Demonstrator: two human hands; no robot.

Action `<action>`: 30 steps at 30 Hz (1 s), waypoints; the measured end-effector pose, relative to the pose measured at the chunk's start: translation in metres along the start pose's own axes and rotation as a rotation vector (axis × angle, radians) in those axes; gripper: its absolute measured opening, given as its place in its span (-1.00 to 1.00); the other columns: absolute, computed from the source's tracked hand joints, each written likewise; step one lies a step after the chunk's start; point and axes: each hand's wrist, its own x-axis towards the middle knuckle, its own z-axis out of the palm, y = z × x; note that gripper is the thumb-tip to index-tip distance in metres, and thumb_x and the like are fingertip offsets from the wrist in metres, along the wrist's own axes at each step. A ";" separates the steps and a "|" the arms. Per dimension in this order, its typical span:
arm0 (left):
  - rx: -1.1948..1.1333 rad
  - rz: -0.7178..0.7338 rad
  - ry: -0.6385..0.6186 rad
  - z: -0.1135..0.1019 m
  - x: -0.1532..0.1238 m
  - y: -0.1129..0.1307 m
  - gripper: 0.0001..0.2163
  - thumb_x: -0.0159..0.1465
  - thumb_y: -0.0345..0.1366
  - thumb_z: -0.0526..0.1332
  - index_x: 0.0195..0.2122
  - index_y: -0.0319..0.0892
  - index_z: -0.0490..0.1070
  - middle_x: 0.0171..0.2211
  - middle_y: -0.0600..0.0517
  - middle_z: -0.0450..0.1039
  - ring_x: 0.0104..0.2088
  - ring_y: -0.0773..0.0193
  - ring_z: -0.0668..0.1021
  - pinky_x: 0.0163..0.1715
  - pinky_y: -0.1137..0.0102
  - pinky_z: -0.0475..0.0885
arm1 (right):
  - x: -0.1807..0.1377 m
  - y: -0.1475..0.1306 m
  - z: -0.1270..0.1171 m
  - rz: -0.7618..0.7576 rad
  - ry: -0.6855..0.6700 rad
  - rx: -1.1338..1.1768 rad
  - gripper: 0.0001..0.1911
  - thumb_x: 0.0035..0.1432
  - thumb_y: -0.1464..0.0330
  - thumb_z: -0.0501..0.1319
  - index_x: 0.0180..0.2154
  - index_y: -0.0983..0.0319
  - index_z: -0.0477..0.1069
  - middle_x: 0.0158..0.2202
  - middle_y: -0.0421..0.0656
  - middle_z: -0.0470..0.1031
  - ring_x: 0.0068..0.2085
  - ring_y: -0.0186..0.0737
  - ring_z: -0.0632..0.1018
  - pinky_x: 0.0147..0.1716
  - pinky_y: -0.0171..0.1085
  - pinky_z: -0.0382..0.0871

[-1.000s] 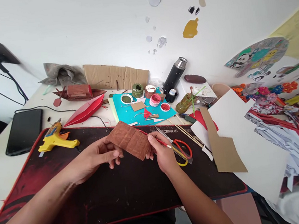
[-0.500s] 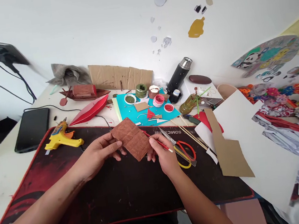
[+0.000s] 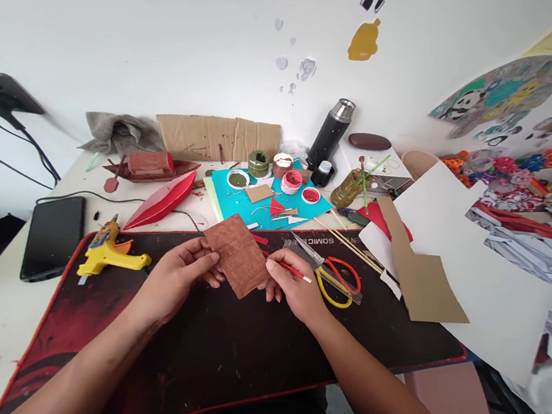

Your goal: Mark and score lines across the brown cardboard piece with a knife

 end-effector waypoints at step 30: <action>0.546 -0.035 -0.002 -0.024 0.014 -0.003 -0.36 0.20 0.29 0.42 0.12 -0.08 0.55 -0.39 0.05 0.66 -0.57 0.15 0.60 -0.55 0.30 0.53 | -0.001 0.007 -0.026 -0.115 0.069 -0.230 -0.64 0.48 -0.02 0.34 -0.16 0.13 0.56 -0.42 -0.22 0.63 -0.52 -0.28 0.56 -0.52 -0.29 0.37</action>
